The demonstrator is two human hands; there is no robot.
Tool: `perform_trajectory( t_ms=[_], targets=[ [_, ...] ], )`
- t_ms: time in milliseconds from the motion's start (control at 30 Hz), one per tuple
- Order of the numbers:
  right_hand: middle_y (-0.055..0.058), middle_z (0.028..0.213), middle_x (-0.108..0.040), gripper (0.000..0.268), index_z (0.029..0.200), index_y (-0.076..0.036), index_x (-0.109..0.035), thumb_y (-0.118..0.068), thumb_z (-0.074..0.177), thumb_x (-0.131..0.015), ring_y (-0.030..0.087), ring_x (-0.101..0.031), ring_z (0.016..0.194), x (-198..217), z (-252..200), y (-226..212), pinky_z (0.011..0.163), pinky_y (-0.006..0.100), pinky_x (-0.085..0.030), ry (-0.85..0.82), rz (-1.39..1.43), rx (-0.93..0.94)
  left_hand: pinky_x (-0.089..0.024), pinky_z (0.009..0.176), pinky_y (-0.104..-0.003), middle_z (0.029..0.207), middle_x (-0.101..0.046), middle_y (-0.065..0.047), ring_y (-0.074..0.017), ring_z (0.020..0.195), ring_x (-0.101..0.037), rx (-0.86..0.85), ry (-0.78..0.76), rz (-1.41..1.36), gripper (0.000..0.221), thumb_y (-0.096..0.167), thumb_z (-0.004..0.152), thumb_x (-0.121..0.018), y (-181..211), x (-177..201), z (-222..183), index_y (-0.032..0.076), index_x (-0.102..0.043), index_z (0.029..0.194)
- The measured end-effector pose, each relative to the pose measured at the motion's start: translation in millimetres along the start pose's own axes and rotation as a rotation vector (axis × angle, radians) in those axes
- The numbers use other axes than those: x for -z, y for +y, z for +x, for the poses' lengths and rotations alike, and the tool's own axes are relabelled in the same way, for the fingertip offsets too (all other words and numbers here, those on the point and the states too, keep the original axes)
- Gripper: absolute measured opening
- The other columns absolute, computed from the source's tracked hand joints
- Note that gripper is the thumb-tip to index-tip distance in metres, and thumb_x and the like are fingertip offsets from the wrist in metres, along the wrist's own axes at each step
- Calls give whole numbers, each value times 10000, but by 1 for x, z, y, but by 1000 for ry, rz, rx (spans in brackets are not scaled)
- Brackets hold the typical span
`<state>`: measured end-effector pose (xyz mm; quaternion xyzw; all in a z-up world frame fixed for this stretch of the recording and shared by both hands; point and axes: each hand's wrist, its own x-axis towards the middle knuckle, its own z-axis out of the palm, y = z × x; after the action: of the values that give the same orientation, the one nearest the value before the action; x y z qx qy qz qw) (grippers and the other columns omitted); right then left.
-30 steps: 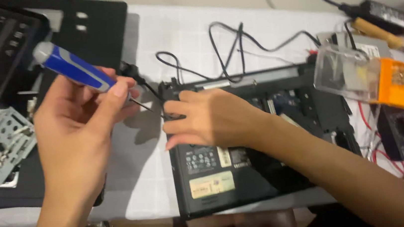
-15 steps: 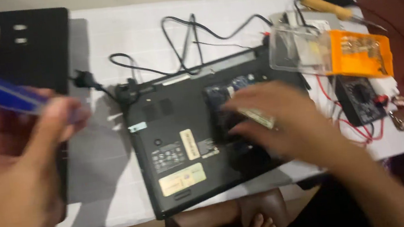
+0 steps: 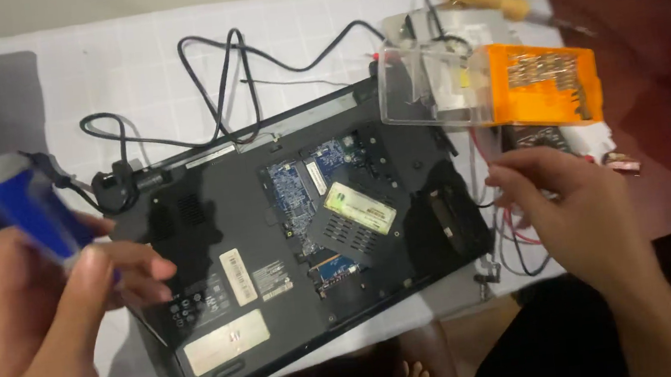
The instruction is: Repairing a laptop by unscrewing the back panel and handling internal components
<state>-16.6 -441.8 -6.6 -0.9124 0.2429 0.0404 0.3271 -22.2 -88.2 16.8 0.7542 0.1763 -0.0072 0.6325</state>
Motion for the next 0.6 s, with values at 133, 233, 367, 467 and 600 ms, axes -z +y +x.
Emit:
perform_trajectory(
  t_ms=[133,233,367,467,600],
  targets=[
    [3,833,-798,168,1080,-147,-808,-209,940,-737,101,-647,611,-7,4,8,613,244,-545,5,-62,58,-515,797,-345,889,-673,-291,-346,836,-729,-144,36,-21,247,5,1049,-420,-31,1,1,-84,-454,1277],
    [-22,864,-826,217,1105,-203,-812,-262,908,-743,168,-686,625,-12,9,-5,672,304,-533,-99,-152,-58,-482,923,-365,954,-683,-280,-324,895,-683,-26,138,112,255,94,1111,-354,-56,15,16,-39,-472,1294],
    [-41,926,-817,284,1110,-191,-802,-307,851,-805,150,-627,679,-21,10,-6,707,322,-506,-83,-216,-56,-449,609,-228,1001,-620,-190,-229,711,-639,-251,28,-160,487,541,1079,-438,-87,43,34,125,-368,1322],
    [-17,908,-814,384,1173,-230,-780,-339,808,-831,170,-631,669,-27,7,6,721,335,-496,-85,-310,-52,-577,607,-325,965,-634,-236,-278,663,-647,-254,112,-241,507,577,1068,-446,-76,36,29,163,-370,1351],
    [175,1096,-761,475,1289,20,-678,-11,839,-826,282,-709,866,-63,20,56,565,403,-497,-30,-19,76,-644,695,-399,843,-571,-185,-279,829,-696,-256,228,-267,339,285,1096,-429,-48,29,14,122,-355,1383]
  ],
)
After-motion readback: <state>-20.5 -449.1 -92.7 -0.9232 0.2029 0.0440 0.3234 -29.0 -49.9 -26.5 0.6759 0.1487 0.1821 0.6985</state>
